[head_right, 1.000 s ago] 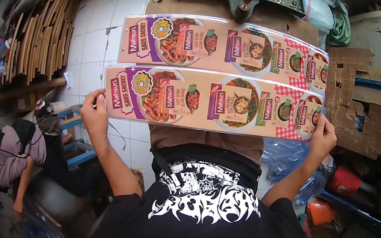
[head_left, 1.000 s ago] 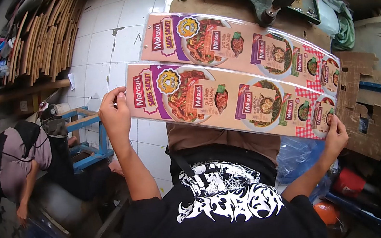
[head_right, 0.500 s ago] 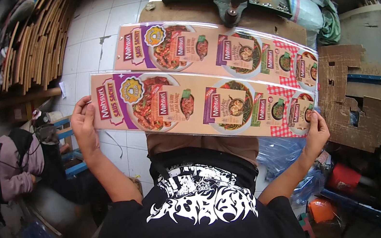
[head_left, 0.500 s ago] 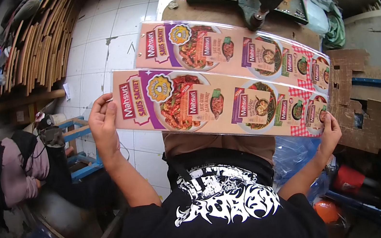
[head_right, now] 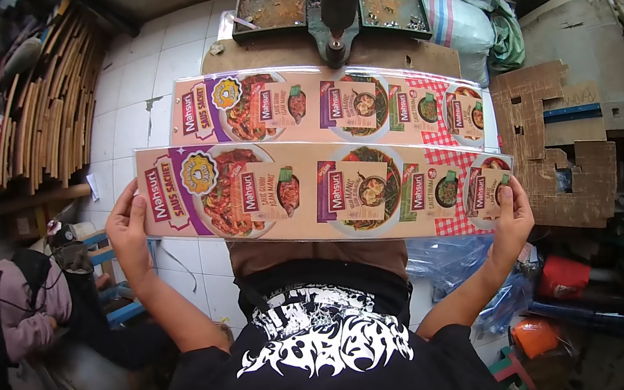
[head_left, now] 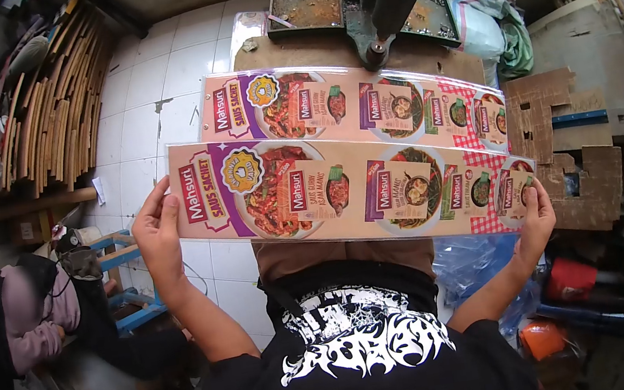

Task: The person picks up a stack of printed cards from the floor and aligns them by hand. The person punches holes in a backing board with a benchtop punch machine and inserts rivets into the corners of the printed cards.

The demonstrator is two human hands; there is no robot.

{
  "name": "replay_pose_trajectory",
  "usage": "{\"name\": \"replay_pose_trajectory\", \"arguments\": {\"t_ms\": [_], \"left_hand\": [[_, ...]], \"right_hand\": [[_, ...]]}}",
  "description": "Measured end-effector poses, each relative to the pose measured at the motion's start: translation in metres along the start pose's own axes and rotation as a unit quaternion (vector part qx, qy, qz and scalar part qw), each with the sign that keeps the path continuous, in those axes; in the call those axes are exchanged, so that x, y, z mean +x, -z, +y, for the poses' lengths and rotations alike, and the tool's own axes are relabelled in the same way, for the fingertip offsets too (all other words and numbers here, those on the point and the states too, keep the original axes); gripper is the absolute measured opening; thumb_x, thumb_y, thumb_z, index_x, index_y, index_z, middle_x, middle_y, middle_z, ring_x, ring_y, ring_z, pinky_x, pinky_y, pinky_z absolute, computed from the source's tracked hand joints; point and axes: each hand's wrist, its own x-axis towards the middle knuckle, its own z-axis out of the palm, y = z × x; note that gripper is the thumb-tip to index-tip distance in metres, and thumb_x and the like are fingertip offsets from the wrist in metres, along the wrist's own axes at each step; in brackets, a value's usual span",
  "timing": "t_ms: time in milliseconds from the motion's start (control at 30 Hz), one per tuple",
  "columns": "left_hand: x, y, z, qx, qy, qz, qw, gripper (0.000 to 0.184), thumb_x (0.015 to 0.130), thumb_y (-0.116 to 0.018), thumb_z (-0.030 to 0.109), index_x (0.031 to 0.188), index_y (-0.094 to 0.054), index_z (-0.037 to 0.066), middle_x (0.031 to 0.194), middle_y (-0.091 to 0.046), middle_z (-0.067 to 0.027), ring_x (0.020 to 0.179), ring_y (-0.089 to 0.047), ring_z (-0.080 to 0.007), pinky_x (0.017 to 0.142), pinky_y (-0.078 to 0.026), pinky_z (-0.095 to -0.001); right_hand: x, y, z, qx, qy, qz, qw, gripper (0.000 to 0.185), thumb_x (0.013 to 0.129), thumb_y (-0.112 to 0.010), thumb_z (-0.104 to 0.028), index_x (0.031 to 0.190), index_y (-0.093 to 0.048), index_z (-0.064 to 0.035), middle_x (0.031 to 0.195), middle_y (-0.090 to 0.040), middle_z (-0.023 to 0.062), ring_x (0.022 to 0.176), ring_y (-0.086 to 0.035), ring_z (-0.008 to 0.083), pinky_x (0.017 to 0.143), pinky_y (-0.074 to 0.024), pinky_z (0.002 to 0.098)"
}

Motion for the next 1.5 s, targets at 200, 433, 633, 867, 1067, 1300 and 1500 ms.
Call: {"name": "replay_pose_trajectory", "arguments": {"t_ms": [200,433,633,867,1067,1300,1500], "left_hand": [[0.013,-0.031,0.028,0.075,-0.115,-0.035,0.990,0.044,0.097,-0.059,0.020,0.132,-0.051,-0.006,0.100,-0.066,-0.0119,0.095,-0.062,-0.0146,0.085,-0.047,-0.0262],[0.005,-0.036,0.015,-0.342,-0.058,-0.188,0.919,0.079,0.098,-0.028,0.061,0.144,-0.032,-0.003,0.143,-0.040,-0.0209,0.134,-0.040,-0.0273,0.112,-0.031,-0.0408],[0.013,-0.055,0.020,-0.257,0.023,-0.122,0.959,0.058,0.093,-0.058,0.015,0.142,-0.030,0.000,0.123,-0.056,-0.0230,0.113,-0.060,-0.0233,0.097,-0.050,-0.0345],[0.033,-0.067,0.022,-0.269,0.096,-0.279,0.917,0.070,0.089,-0.060,0.009,0.147,-0.022,-0.001,0.129,-0.054,-0.0243,0.118,-0.058,-0.0238,0.097,-0.050,-0.0351],[0.043,-0.106,0.015,-0.286,0.171,-0.373,0.866,0.067,0.087,-0.063,0.004,0.146,-0.030,-0.001,0.133,-0.052,-0.0186,0.117,-0.058,-0.0222,0.098,-0.050,-0.0342],[0.052,-0.191,0.016,-0.262,0.211,-0.483,0.808,0.072,0.084,-0.069,0.010,0.145,-0.032,0.000,0.128,-0.055,-0.0178,0.109,-0.063,-0.0234,0.088,-0.056,-0.0360],[0.058,-0.224,0.013,-0.227,0.262,-0.511,0.787,0.072,0.084,-0.068,0.010,0.146,-0.032,0.002,0.126,-0.056,-0.0167,0.104,-0.065,-0.0241,0.085,-0.058,-0.0379]], "right_hand": [[0.027,0.000,-0.027,0.044,0.124,-0.045,0.990,0.051,0.103,-0.043,-0.036,0.129,-0.052,0.0069,0.126,-0.058,0.0160,0.119,-0.053,0.0222,0.107,-0.0363,0.0385],[0.036,0.005,0.002,0.633,0.186,-0.194,0.726,0.060,0.097,-0.034,-0.052,0.139,-0.049,-0.0116,0.155,-0.024,0.0227,0.146,-0.013,0.0394,0.117,-0.0044,0.0572],[0.019,0.017,0.019,0.629,0.077,-0.271,0.724,0.082,0.086,-0.062,-0.041,0.151,-0.024,-0.0085,0.159,0.000,0.0238,0.147,-0.005,0.0400,0.115,-0.0042,0.0616],[0.000,0.068,0.018,0.329,-0.030,-0.203,0.922,0.087,0.089,-0.064,-0.042,0.150,-0.018,-0.0004,0.139,-0.043,0.0212,0.129,-0.045,0.0326,0.110,-0.0351,0.0463],[0.010,0.130,0.047,0.132,-0.059,-0.187,0.972,0.029,0.095,-0.061,-0.016,0.116,-0.060,0.0035,0.097,-0.065,0.0061,0.090,-0.060,0.0135,0.080,-0.0471,0.0258],[-0.011,0.057,-0.011,-0.184,-0.062,-0.287,0.938,0.027,0.093,-0.063,-0.022,0.105,-0.066,0.0027,0.085,-0.067,0.0059,0.081,-0.062,0.0118,0.076,-0.0487,0.0261],[-0.026,0.009,-0.032,-0.203,-0.003,-0.255,0.945,0.027,0.084,-0.070,-0.015,0.107,-0.062,-0.0010,0.076,-0.057,0.0025,0.070,-0.054,0.0100,0.067,-0.0456,0.0245]]}}
